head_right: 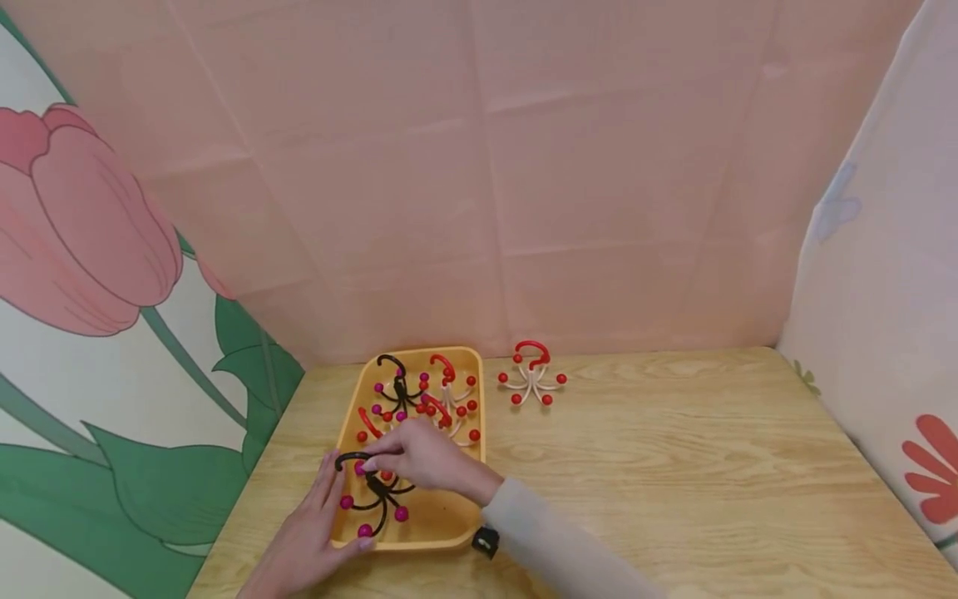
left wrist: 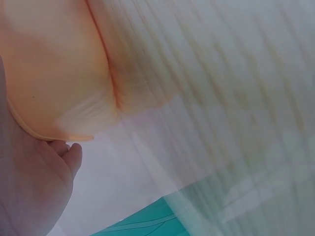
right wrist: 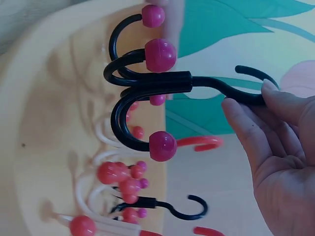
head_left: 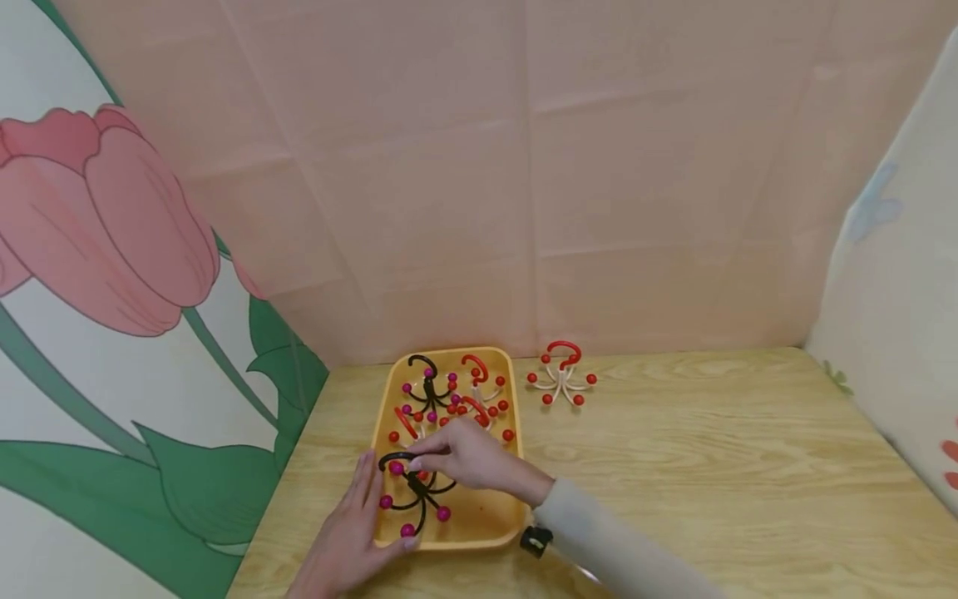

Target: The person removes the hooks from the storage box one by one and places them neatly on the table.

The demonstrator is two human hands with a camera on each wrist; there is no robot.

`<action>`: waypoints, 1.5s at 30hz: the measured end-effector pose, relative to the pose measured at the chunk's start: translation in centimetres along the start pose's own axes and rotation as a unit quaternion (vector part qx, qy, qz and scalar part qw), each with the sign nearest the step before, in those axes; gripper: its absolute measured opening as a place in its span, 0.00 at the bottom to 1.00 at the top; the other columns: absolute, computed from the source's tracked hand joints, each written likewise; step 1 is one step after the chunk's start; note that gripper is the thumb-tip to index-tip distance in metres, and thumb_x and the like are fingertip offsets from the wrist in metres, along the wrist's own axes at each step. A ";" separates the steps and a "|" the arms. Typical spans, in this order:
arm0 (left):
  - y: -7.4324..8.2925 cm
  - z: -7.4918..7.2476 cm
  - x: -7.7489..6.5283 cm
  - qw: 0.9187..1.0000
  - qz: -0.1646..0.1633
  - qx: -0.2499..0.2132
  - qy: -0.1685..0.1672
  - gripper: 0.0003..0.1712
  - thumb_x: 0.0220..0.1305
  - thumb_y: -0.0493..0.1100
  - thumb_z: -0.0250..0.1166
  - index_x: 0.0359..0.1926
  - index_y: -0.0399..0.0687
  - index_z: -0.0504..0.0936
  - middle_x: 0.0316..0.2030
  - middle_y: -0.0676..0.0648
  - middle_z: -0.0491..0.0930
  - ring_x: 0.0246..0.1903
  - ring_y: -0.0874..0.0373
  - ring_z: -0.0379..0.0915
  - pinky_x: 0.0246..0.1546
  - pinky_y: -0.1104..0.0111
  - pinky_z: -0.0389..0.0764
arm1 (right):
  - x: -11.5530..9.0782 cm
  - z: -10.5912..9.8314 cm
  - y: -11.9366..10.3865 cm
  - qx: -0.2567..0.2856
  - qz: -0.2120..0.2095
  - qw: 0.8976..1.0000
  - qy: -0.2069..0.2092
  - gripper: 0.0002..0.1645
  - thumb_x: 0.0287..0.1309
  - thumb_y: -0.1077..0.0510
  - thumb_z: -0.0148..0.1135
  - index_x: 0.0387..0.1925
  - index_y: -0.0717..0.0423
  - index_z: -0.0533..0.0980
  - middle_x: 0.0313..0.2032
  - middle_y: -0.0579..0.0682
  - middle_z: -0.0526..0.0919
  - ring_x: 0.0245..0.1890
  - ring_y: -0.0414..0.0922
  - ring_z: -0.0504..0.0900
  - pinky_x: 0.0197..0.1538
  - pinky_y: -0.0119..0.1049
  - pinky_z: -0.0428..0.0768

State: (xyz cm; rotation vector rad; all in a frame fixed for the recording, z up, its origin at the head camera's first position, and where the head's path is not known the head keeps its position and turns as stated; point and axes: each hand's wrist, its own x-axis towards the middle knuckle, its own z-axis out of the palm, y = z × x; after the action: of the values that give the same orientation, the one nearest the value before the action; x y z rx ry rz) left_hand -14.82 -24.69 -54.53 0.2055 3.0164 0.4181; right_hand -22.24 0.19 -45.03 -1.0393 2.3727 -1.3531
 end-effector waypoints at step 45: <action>0.0 0.2 -0.2 1.000 0.004 -0.001 0.004 0.79 0.50 0.90 0.57 0.85 0.41 0.44 0.86 0.38 0.34 0.85 0.39 0.36 0.78 0.42 0.65 | -10.5 -15.0 1.7 -0.022 0.037 0.963 0.267 0.15 0.69 0.55 0.69 0.52 0.58 0.88 0.52 0.59 0.90 0.39 0.31 0.89 0.38 0.29 0.88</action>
State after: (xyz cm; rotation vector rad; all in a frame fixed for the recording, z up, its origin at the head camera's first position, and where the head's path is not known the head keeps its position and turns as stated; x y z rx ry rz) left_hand -14.62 -24.65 -54.66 0.2159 3.0232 0.4231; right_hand -22.93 17.79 -39.72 -0.6386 2.7868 -1.7340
